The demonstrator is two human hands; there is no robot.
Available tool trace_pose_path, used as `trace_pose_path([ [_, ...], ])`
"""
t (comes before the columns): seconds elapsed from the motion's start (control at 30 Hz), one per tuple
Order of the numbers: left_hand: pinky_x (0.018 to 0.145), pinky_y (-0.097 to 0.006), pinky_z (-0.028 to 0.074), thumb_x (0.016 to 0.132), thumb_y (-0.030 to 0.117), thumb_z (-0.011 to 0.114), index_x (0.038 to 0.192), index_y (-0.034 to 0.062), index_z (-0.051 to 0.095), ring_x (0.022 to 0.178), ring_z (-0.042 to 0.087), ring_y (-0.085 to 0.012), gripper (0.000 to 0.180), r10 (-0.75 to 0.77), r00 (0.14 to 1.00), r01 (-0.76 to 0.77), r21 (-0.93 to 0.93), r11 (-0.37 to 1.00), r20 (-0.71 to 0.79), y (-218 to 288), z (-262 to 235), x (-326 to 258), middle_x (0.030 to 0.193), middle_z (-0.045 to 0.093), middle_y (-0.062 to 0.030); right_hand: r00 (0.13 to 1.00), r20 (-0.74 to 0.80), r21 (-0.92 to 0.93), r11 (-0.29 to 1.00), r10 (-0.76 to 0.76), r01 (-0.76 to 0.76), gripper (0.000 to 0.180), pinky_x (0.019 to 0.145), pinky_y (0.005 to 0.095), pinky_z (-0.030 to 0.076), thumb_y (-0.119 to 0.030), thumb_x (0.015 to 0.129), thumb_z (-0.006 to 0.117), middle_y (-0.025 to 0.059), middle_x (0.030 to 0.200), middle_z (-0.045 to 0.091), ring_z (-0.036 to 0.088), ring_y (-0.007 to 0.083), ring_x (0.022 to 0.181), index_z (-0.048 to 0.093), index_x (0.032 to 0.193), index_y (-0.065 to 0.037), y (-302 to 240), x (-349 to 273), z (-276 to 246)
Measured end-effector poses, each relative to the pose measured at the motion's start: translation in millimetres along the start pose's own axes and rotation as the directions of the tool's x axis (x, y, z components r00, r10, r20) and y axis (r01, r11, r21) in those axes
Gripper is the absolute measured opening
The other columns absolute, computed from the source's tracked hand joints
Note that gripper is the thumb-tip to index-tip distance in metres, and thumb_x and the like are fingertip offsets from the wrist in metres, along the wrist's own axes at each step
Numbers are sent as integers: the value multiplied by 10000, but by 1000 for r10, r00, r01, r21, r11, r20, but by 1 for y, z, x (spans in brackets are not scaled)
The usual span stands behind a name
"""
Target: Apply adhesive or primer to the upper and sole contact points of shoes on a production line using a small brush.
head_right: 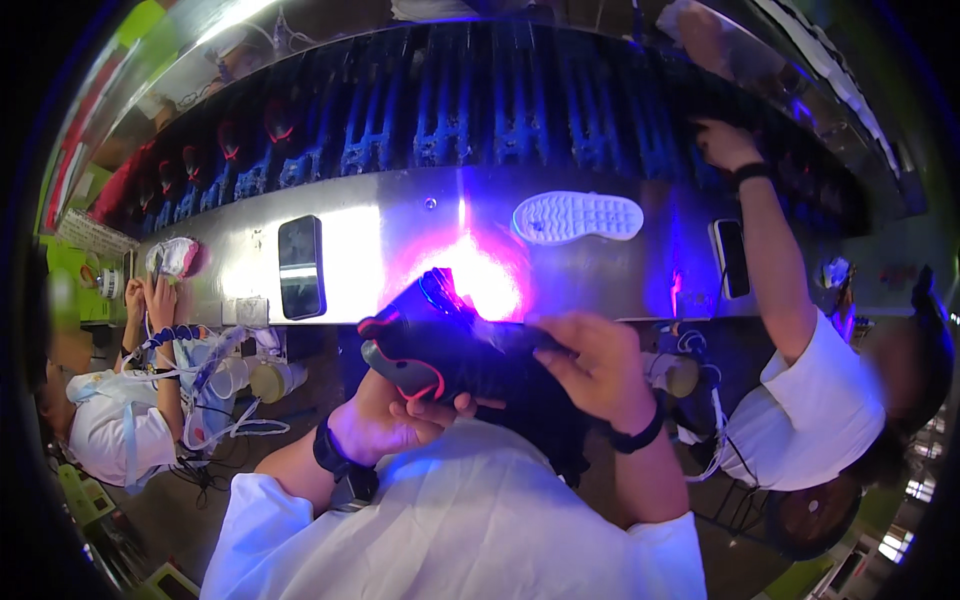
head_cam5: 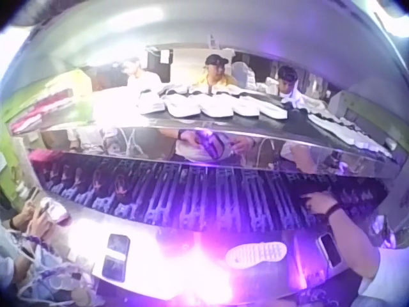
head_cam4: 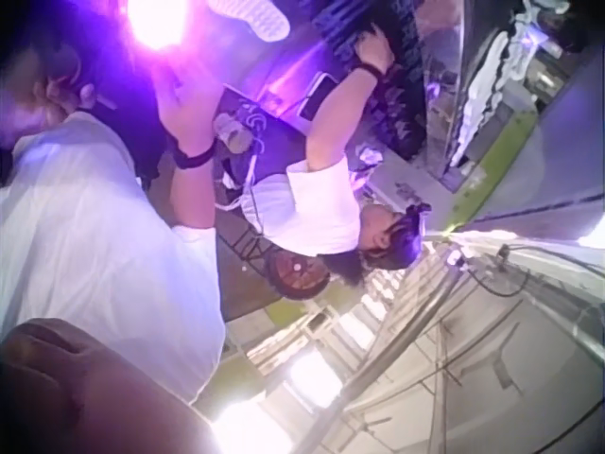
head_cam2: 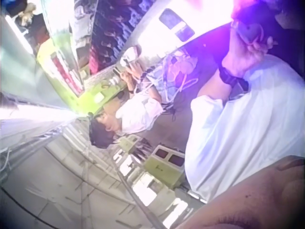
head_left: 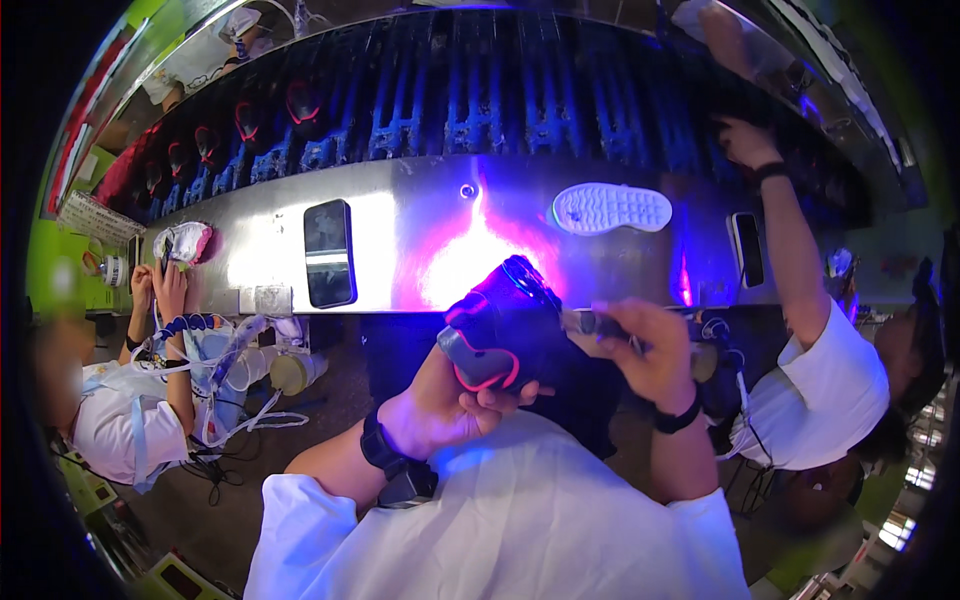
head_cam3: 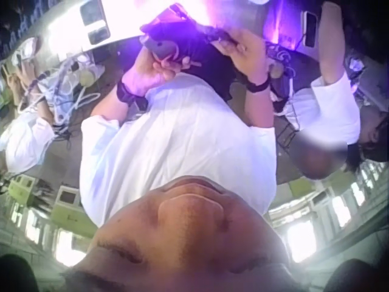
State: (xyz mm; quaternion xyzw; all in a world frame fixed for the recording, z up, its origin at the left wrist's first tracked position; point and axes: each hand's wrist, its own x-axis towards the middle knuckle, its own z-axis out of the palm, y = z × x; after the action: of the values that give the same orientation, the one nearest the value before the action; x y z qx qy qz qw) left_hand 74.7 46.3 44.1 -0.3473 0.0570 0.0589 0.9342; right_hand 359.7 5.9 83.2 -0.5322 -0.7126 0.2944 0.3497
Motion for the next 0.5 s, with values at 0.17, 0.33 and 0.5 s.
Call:
trace_pose_path([
  [0.17,606,-334,606,1006,557,542,1481,41,448,799,707,-281,708,17,996,-38,236,971,90,-4,20,3,1197,647,-308,985,-97,170,978,141,-124,379,811,343,548,-44,817,786,137,1002,730,709,251,860,738,1194,-46,14,-43,14],
  [0.33,1054,-432,507,984,292,619,1415,10,511,1154,671,-263,526,336,937,-264,821,506,94,16,55,4,1280,669,-147,980,-83,-9,984,178,-180,394,883,372,549,-94,950,690,222,1152,722,721,341,1044,638,1335,-32,5,7,-4],
  [0.5,1114,-393,452,884,140,705,1538,6,389,1283,587,-223,738,405,878,-280,960,0,256,-4,85,-10,1416,588,-103,951,-262,-18,985,163,-173,389,867,385,549,-100,934,709,214,1120,729,728,339,1008,659,1313,-31,-19,35,11],
])
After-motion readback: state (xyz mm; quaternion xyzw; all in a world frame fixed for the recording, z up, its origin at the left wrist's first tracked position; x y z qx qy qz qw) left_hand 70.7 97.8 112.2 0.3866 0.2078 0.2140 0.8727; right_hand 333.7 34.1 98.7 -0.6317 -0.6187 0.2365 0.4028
